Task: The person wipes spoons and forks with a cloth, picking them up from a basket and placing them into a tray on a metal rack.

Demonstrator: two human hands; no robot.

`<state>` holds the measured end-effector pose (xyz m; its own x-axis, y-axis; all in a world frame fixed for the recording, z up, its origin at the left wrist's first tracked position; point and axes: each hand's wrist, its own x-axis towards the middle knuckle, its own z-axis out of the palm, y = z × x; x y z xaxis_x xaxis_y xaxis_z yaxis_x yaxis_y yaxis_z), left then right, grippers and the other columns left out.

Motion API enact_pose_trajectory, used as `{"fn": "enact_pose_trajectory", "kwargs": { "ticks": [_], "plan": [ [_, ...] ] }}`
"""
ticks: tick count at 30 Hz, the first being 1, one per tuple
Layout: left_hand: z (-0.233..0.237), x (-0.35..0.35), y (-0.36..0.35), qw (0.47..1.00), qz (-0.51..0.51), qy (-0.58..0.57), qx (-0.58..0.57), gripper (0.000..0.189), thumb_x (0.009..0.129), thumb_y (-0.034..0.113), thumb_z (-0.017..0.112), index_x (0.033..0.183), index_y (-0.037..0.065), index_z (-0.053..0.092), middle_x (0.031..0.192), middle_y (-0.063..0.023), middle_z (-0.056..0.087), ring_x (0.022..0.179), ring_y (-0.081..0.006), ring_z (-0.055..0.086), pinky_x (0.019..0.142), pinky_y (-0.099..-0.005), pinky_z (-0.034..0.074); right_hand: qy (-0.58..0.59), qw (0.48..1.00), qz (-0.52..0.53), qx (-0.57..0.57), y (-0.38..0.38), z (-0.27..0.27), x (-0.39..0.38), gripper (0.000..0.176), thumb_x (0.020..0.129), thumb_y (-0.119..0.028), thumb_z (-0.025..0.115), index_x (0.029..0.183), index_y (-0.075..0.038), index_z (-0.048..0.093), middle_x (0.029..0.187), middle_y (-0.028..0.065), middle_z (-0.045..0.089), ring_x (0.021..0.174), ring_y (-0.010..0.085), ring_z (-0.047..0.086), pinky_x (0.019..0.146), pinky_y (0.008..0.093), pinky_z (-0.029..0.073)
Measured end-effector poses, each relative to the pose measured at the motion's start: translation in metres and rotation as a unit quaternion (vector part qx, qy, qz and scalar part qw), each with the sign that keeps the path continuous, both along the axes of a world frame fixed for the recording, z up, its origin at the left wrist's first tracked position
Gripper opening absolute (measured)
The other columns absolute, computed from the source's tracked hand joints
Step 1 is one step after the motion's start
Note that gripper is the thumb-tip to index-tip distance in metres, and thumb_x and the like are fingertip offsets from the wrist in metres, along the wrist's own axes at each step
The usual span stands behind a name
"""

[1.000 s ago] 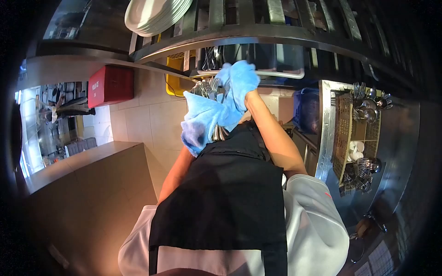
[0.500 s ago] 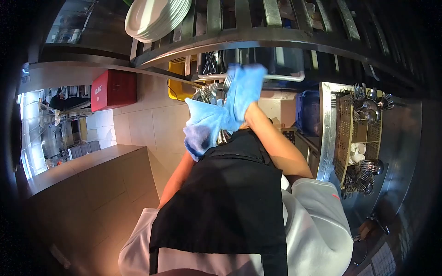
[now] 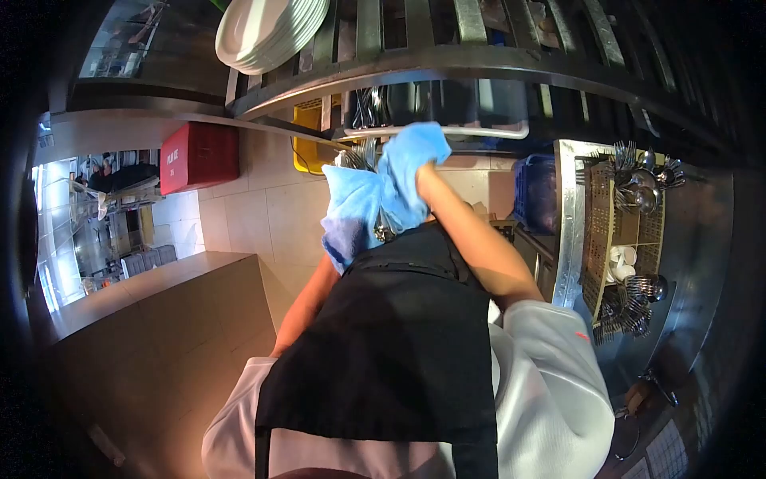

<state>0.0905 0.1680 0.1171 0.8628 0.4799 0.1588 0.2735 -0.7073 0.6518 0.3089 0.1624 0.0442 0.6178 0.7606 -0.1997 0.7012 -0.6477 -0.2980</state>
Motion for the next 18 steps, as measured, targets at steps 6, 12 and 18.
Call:
{"fn": "enact_pose_trajectory", "kwargs": {
  "ticks": [6, 12, 18],
  "plan": [
    [0.009, -0.018, 0.002, 0.999, 0.016, 0.004, 0.028, 0.023, 0.076, 0.012, 0.072, 0.098, 0.008, 0.073, 0.096, -0.0096, 0.071, 0.09, -0.0267, 0.068, 0.077, -0.0374, 0.054, 0.063, 0.987, -0.011, 0.146, -0.007, 0.016, 0.006, 0.032, 0.081, -0.031, 0.064, 0.079, 0.0, 0.07, 0.061, 0.0117, 0.061, 0.061, 0.0276, 0.066, 0.06, 0.0446, 0.053],
    [-0.004, -0.002, 0.009, 0.999, 0.021, 0.011, 0.022, 0.022, 0.076, 0.012, 0.072, 0.098, 0.009, 0.073, 0.095, -0.0092, 0.071, 0.09, -0.0268, 0.068, 0.077, -0.0377, 0.054, 0.085, 0.977, 0.089, 0.177, -0.034, 0.045, -0.018, 0.038, 0.092, -0.02, 0.052, 0.112, 0.011, 0.045, 0.073, 0.0259, 0.062, 0.07, 0.0391, 0.067, 0.071, 0.0507, 0.053],
    [-0.003, -0.001, 0.01, 0.999, 0.009, 0.016, 0.034, 0.022, 0.076, 0.012, 0.071, 0.097, 0.009, 0.073, 0.095, -0.0089, 0.071, 0.089, -0.0269, 0.068, 0.077, -0.0379, 0.054, 0.062, 0.963, -0.191, 0.182, -0.034, 0.091, -0.026, 0.039, 0.097, -0.028, 0.049, 0.085, 0.008, 0.058, 0.073, 0.0221, 0.068, 0.075, 0.0423, 0.069, 0.069, 0.0482, 0.052]
  ]
}}
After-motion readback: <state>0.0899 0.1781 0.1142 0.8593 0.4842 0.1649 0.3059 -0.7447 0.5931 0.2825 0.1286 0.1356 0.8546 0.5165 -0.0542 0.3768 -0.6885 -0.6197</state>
